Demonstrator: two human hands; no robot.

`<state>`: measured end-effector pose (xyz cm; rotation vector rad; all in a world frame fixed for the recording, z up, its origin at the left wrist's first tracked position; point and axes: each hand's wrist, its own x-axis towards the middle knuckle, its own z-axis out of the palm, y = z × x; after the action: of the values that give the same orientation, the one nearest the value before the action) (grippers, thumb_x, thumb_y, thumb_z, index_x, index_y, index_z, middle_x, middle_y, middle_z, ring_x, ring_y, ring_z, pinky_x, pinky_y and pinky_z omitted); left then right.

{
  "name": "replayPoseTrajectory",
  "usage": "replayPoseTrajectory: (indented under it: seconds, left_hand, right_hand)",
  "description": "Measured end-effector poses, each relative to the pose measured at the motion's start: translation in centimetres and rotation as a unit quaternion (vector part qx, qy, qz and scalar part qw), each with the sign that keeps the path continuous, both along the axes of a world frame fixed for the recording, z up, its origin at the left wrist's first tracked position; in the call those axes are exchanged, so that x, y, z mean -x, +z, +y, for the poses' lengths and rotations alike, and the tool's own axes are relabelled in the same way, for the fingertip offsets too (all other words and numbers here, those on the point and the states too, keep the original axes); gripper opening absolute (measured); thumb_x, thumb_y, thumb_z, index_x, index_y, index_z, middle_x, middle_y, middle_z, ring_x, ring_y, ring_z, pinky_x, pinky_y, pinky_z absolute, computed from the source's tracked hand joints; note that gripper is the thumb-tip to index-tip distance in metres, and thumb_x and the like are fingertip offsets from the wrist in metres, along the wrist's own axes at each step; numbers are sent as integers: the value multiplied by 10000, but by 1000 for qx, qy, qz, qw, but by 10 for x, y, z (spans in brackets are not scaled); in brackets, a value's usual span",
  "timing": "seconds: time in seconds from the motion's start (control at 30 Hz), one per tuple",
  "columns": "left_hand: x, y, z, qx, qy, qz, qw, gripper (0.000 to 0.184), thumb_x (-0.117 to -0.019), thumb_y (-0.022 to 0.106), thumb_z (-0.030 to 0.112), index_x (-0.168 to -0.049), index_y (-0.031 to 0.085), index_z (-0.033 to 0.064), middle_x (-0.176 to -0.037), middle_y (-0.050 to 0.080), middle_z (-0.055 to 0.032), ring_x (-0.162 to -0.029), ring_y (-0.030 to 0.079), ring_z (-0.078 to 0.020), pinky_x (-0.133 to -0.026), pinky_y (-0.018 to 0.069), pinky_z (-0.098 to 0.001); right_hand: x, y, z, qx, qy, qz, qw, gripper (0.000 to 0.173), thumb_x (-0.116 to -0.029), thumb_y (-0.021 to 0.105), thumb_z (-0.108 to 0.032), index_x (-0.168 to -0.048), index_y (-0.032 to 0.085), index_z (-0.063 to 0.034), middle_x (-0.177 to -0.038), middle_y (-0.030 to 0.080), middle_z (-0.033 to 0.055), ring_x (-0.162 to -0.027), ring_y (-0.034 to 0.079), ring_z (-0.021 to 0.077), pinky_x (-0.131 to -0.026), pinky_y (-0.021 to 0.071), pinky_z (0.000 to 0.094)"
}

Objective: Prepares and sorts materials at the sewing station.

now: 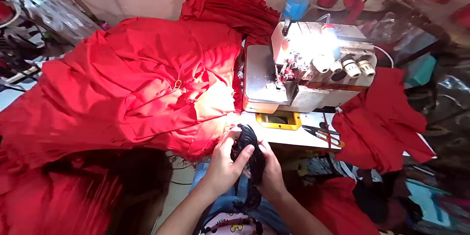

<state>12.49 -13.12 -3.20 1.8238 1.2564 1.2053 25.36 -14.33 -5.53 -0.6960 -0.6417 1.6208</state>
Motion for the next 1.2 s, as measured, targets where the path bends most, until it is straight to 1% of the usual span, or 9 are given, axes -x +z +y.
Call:
replayPoseTrajectory:
  seconds: [0.1, 0.17, 0.27, 0.37, 0.63, 0.73, 0.9, 1.07, 1.2]
  left_hand:
    - [-2, -4, 4, 7, 4, -29, 1000, 482, -999, 594, 310, -1197, 652, -125, -1230, 675, -223, -1191, 630, -122, -1037, 483, -245]
    - [1, -4, 5, 4, 8, -14, 1000, 498, -988, 610, 330, -1199, 658, -118, -1223, 680, -218, -1176, 636, -135, -1027, 489, -258]
    - [3, -3, 7, 13, -1, -9, 1000, 494, -991, 607, 329, -1225, 643, -105, -1227, 677, -196, -1166, 633, -119, -1021, 490, -250]
    - [0, -1, 5, 26, -3, -31, 999, 488, -1009, 585, 287, -1252, 600, -136, -1226, 657, -217, -1158, 619, -94, -1010, 479, -218]
    - [-15, -2, -2, 15, 0, -225, 974, 468, -1068, 426, 132, -1361, 355, -226, -1250, 614, -161, -1179, 605, -35, -1044, 493, -211]
    - [-20, 3, -3, 0, 40, -280, 959, 304, -1095, 356, 136, -1274, 390, -108, -1116, 610, -4, -1062, 623, 17, -980, 532, -211]
    - [-21, 9, 4, 6, 98, -371, 924, 276, -1114, 240, 194, -1282, 371, 19, -1000, 634, 30, -949, 676, -64, -897, 592, -289]
    - [-19, 24, 12, -34, 100, -445, 889, 327, -1117, 122, 234, -1141, 427, 119, -829, 663, 61, -774, 696, -88, -747, 619, -275]
    - [-14, 27, 17, -57, 86, -460, 882, 360, -1122, 157, 278, -1062, 488, 150, -787, 650, 61, -728, 676, -83, -709, 606, -265]
  right_hand:
    - [5, 1, -2, 22, -6, 27, 999, 291, -1045, 251, -220, -1083, 525, -129, -839, 692, -49, -680, 669, 28, -588, 564, 198]
    - [3, -5, -2, -6, 8, 65, 998, 311, -1043, 397, -391, -1074, 613, -168, -896, 741, -54, -780, 708, 34, -666, 591, 218]
    - [3, -7, 1, -17, 8, 25, 1000, 560, -867, 681, -604, -1158, 560, -141, -980, 714, -68, -874, 694, 22, -756, 586, 225]
    - [5, -5, 2, -49, -6, -41, 998, 433, -972, 571, -322, -1262, 418, -40, -1078, 641, -40, -974, 661, 10, -869, 567, 225]
    - [12, -5, 3, -52, -66, -16, 996, 424, -1044, 485, -346, -1309, 395, -27, -1109, 648, -23, -1039, 654, 40, -934, 550, 249]
    - [14, -2, 4, -40, -107, 10, 993, 263, -1063, 380, -222, -1265, 413, -56, -1066, 667, -14, -1029, 667, 63, -944, 552, 260]
    - [14, 1, 0, -21, -133, 69, 988, 233, -1077, 277, -171, -1169, 473, -86, -980, 688, -6, -948, 695, 82, -899, 581, 270]
    - [9, -3, -1, -38, -110, 107, 987, 361, -1074, 297, -177, -1023, 647, -100, -963, 757, 40, -976, 728, 128, -936, 575, 317]
    - [7, -1, -4, -44, -99, 84, 991, 198, -1045, 488, -216, -1077, 651, -108, -995, 760, 15, -991, 720, 100, -943, 569, 296]
